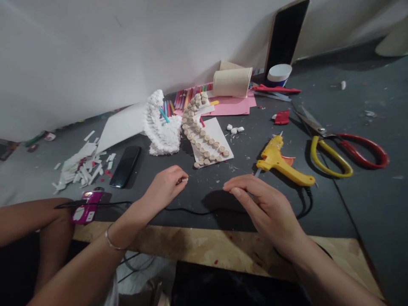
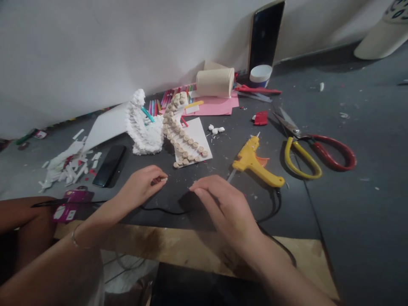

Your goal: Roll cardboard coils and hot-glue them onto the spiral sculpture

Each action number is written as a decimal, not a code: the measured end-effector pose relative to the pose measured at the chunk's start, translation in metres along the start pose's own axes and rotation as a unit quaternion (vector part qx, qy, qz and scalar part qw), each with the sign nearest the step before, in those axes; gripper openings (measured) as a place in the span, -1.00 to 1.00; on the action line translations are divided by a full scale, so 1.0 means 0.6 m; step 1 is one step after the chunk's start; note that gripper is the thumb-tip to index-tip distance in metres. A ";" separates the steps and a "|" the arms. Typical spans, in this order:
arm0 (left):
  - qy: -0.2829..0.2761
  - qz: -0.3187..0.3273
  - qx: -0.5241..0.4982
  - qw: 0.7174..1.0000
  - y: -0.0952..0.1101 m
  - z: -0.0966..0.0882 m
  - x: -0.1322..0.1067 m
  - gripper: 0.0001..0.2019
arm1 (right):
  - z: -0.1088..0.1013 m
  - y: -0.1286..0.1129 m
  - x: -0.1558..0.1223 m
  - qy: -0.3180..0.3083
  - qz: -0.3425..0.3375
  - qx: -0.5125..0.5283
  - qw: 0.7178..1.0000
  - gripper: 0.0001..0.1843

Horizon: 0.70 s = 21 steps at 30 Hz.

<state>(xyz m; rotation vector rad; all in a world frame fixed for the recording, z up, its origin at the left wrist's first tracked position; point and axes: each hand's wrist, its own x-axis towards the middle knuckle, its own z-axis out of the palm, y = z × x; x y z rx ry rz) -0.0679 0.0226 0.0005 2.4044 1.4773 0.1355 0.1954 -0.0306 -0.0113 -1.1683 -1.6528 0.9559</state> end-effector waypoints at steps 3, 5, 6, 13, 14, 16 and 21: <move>-0.026 0.047 0.021 0.998 -0.004 -0.007 0.003 -0.83 | 0.001 0.000 0.000 0.005 0.001 0.003 1.000 -0.77; -0.052 0.072 0.024 0.996 -0.006 -0.013 0.006 -0.81 | 0.000 -0.001 0.000 0.006 0.000 0.003 1.000 -0.78; -0.062 0.078 0.016 0.995 -0.007 -0.015 0.007 -0.80 | 0.000 -0.001 0.000 0.006 -0.002 0.003 1.000 -0.78; -0.036 -0.111 -0.302 0.946 0.002 -0.011 -0.022 -0.79 | -0.005 -0.003 0.002 0.007 0.004 0.001 1.000 -0.76; -0.010 -0.151 -0.375 0.915 0.006 -0.007 -0.028 -0.76 | -0.005 -0.002 0.001 0.005 0.004 -0.001 1.000 -0.76; 0.033 -0.213 -0.507 0.835 0.018 0.002 -0.037 -0.72 | -0.003 0.001 -0.001 0.001 0.004 -0.004 1.000 -0.76; 0.046 -0.243 -0.699 0.671 0.051 0.016 -0.045 -0.73 | -0.002 0.007 -0.003 0.004 -0.005 -0.029 1.000 -0.77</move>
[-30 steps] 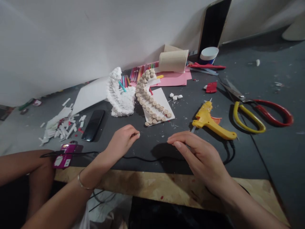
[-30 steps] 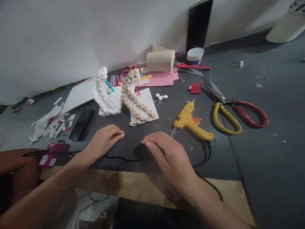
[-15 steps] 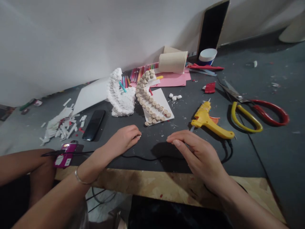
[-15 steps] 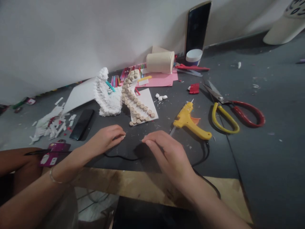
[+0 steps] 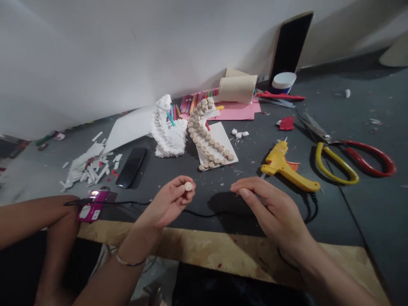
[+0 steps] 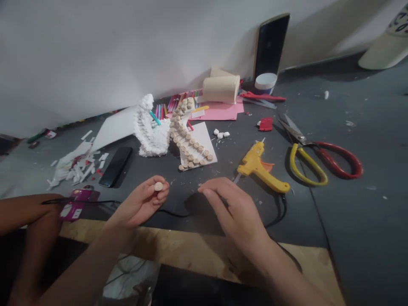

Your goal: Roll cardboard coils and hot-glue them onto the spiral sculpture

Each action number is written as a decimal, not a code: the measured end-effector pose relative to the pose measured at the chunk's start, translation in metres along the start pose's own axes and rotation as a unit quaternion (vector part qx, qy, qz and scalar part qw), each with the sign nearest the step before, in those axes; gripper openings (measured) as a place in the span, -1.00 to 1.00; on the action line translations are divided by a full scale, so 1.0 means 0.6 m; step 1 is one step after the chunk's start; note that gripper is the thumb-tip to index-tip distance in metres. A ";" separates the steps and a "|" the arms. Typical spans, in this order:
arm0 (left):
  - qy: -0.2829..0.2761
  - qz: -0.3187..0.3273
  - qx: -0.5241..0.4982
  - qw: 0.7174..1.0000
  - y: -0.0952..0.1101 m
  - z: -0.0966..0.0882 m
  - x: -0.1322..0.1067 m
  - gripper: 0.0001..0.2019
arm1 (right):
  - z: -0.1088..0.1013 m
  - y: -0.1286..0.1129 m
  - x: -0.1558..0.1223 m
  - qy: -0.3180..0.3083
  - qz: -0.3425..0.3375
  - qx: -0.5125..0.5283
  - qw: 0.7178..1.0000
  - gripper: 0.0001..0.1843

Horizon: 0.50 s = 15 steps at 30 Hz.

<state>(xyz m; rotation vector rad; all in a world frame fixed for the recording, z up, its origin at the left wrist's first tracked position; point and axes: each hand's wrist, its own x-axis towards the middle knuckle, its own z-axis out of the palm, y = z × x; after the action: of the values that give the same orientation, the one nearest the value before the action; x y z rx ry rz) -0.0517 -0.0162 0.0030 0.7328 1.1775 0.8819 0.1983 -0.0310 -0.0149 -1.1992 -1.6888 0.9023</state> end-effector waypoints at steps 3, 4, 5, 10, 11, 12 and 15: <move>-0.022 -0.019 -0.086 0.996 -0.005 0.010 -0.006 -0.70 | -0.016 -0.003 -0.001 0.006 -0.024 -0.056 0.998 -0.80; -0.027 -0.025 -0.107 0.994 -0.007 0.012 -0.008 -0.71 | -0.026 -0.002 -0.001 0.012 -0.034 -0.086 0.996 -0.81; -0.032 -0.028 -0.124 0.991 -0.008 0.014 -0.009 -0.74 | -0.037 -0.001 -0.002 0.022 -0.042 -0.121 0.992 -0.80; -0.046 -0.015 -0.145 0.988 -0.011 0.018 -0.009 -0.76 | -0.095 0.044 -0.006 0.062 -0.045 -0.330 0.941 -0.63; -0.046 -0.012 -0.137 0.989 -0.013 0.019 -0.008 -0.75 | -0.103 0.058 -0.007 0.056 -0.044 -0.365 0.928 -0.59; -0.045 -0.007 -0.124 0.991 -0.015 0.019 -0.008 -0.74 | -0.109 0.071 -0.008 0.042 -0.047 -0.390 0.919 -0.56; -0.028 0.041 -0.035 0.998 -0.021 0.019 -0.009 -0.74 | -0.117 0.105 -0.012 0.004 -0.053 -0.425 0.903 -0.51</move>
<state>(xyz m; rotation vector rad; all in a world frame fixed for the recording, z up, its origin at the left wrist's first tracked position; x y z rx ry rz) -0.0390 -0.0275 -0.0026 0.7478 1.0684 0.9608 0.2858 -0.0147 -0.0470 -1.6217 -2.1979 0.0397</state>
